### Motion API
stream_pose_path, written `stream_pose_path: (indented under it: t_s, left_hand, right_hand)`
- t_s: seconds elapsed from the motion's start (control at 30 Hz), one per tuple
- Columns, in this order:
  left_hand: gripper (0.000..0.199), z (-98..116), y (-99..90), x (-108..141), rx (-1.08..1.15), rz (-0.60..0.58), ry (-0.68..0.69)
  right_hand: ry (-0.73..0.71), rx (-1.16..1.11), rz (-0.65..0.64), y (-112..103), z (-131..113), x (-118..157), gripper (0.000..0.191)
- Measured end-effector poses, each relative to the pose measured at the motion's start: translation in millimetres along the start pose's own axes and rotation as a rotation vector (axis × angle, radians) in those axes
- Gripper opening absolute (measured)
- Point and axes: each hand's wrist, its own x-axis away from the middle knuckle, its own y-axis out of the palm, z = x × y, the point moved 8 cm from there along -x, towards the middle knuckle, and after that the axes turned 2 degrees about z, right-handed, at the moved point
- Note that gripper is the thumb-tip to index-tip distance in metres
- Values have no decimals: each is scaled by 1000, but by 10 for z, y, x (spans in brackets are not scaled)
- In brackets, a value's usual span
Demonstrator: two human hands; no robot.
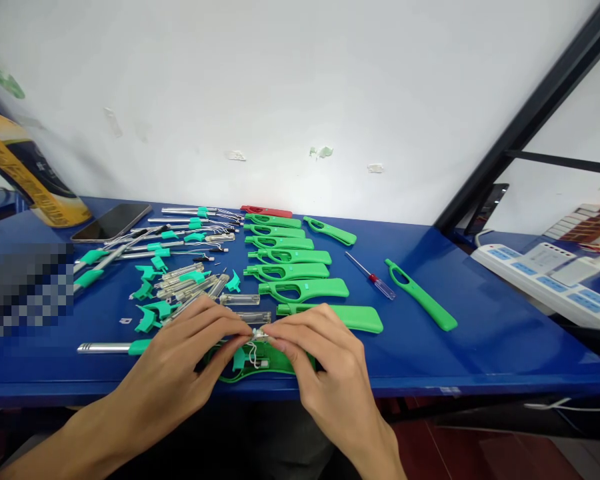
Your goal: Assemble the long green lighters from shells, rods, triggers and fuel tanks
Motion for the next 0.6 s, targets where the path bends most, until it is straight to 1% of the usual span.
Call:
stream_pose_path:
  t_s: [0.33,0.43,0.6]
  left_hand:
    - [15,9,-15,8,9,27,13]
    - [13,-12,-40,14,27,42,-24]
    - [14,-46,-43,21,43,22,-75]
  right_hand:
    - [-5,2,15,1,-3,4,23]
    - [13,19,39,-19,6,6,24]
    - [8,31,45,-24,6,-3,25]
